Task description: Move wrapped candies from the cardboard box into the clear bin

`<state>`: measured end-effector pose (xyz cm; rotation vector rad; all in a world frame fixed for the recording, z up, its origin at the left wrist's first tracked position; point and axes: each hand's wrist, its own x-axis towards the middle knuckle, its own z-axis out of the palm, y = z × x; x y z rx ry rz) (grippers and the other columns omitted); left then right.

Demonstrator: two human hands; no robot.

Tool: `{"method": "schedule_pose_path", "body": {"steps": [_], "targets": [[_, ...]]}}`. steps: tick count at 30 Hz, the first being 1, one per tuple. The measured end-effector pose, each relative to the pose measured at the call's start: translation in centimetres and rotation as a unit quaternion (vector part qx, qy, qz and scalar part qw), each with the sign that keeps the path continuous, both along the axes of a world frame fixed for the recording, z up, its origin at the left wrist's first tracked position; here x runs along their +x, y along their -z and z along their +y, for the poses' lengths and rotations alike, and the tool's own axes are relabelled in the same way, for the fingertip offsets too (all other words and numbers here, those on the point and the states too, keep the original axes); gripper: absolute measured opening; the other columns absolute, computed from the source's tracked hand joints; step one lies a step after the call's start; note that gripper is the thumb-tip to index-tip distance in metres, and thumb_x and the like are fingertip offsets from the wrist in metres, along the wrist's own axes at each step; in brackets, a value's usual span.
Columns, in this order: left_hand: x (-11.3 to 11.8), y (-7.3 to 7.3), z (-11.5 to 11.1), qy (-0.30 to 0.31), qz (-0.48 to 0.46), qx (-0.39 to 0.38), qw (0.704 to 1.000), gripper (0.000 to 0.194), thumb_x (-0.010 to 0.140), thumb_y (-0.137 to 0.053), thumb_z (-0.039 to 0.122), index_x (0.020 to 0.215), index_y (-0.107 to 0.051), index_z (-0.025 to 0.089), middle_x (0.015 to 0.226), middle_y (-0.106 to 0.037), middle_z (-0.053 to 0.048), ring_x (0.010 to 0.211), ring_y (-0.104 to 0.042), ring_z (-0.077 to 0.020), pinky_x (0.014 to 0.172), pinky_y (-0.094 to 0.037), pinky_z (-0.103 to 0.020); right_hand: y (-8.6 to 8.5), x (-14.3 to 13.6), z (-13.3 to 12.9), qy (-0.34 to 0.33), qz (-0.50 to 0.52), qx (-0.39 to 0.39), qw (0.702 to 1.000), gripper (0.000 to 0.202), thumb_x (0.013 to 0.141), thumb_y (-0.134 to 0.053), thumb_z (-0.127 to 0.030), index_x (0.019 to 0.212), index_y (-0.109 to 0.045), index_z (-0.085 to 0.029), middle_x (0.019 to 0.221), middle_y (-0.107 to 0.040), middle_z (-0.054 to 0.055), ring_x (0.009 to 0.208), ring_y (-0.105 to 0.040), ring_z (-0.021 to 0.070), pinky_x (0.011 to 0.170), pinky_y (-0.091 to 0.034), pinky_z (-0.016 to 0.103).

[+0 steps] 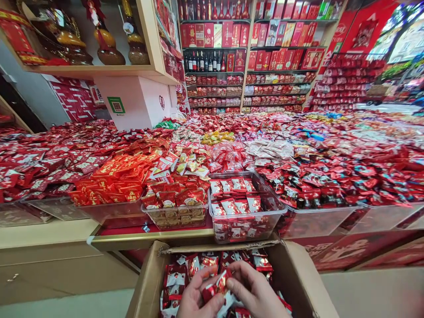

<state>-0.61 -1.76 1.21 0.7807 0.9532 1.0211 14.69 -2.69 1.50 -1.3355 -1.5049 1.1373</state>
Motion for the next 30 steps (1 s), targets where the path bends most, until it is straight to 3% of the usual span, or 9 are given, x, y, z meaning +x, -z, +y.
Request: {"method": "schedule_pose_path", "body": {"steps": [2,5,9,12,15,19,25,28,30], "targets": [[1.1,-1.5,0.5,-0.011,0.023,0.024,0.999,0.046,0.054,-0.073,0.022,0.095,-0.053,0.019,0.090,-0.066,-0.007,0.083,-0.060,-0.0189,0.074,-0.046,-0.029,0.2,0.3,0.1,0.031,0.117,-0.075,0.990,0.029,0.076,-0.047,-0.045,0.065,-0.047,-0.017,0.048,-0.040,-0.006,0.043,-0.038,0.0078,0.041,-0.032,0.019],[2.1,-3.1,1.3,-0.013,-0.006,0.015,1.000,0.038,0.057,-0.072,0.018,0.091,-0.054,0.017,0.084,-0.065,-0.004,0.079,-0.059,-0.0147,0.074,-0.045,-0.027,-1.3,1.0,0.4,0.083,0.225,-0.097,0.966,0.030,0.072,-0.054,-0.045,0.063,-0.045,-0.017,0.049,-0.038,-0.008,0.043,-0.035,0.0059,0.042,-0.029,0.018],[2.7,-3.9,1.7,-0.038,-0.046,-0.014,0.998,0.026,0.057,-0.072,0.018,0.080,-0.058,0.014,0.077,-0.065,-0.002,0.074,-0.059,-0.0134,0.072,-0.045,-0.026,-2.7,1.2,0.5,0.101,0.310,-0.097,0.940,0.026,0.072,-0.057,-0.040,0.064,-0.048,-0.017,0.053,-0.042,-0.006,0.047,-0.036,0.0062,0.046,-0.031,0.018],[2.7,-4.0,1.6,-0.034,-0.061,-0.020,0.997,0.033,0.061,-0.070,0.020,0.091,-0.058,0.017,0.082,-0.065,-0.002,0.078,-0.058,-0.0126,0.076,-0.043,-0.025,-2.6,1.0,0.5,0.110,0.330,-0.089,0.933,0.024,0.072,-0.057,-0.038,0.065,-0.049,-0.017,0.055,-0.043,-0.006,0.048,-0.036,0.0062,0.046,-0.032,0.018],[2.5,-4.2,1.7,0.001,-0.048,-0.006,0.999,0.028,0.067,-0.065,0.024,0.095,-0.058,0.018,0.083,-0.066,-0.001,0.081,-0.058,-0.0131,0.077,-0.042,-0.025,-2.4,0.8,0.5,0.110,0.306,-0.084,0.942,0.023,0.072,-0.057,-0.038,0.067,-0.051,-0.017,0.058,-0.046,-0.005,0.050,-0.042,0.0070,0.048,-0.036,0.019],[2.4,-4.5,1.6,0.008,-0.051,-0.013,0.999,0.014,0.070,-0.062,0.028,0.075,-0.061,0.015,0.071,-0.067,-0.002,0.073,-0.060,-0.0159,0.069,-0.044,-0.027,-2.4,0.3,0.4,0.100,0.262,-0.095,0.955,0.027,0.070,-0.057,-0.044,0.068,-0.050,-0.017,0.047,-0.047,-0.006,0.041,-0.045,0.0076,0.040,-0.033,0.018],[2.5,-3.4,1.4,-0.012,-0.040,-0.045,0.998,0.028,0.061,-0.068,0.035,0.081,-0.058,0.017,0.070,-0.067,-0.002,0.057,-0.058,-0.0110,0.050,-0.042,-0.020,-1.6,0.0,0.3,0.136,0.267,-0.087,0.950,0.028,0.071,-0.056,-0.045,0.066,-0.047,-0.019,0.047,-0.048,-0.006,0.040,-0.046,0.0075,0.038,-0.035,0.017],[2.0,-2.6,1.5,-0.036,0.009,-0.053,0.998,0.029,0.055,-0.072,0.034,0.070,-0.057,0.015,0.058,-0.064,0.001,0.046,-0.053,-0.0075,0.044,-0.040,-0.018,-1.1,0.6,0.0,0.141,0.181,0.009,0.973,0.017,0.075,-0.054,-0.036,0.077,-0.050,-0.019,0.063,-0.056,-0.001,0.053,-0.053,0.0100,0.047,-0.045,0.019],[1.5,-2.4,1.6,-0.039,0.029,-0.057,0.997,0.030,0.053,-0.073,0.034,0.066,-0.056,0.014,0.052,-0.063,0.003,0.042,-0.052,-0.0066,0.041,-0.038,-0.016,-0.9,1.3,-0.2,0.109,0.059,0.137,0.983,0.028,0.075,-0.054,-0.031,0.100,-0.047,-0.021,0.093,-0.060,0.008,0.077,-0.058,0.0159,0.061,-0.050,0.024]]}}
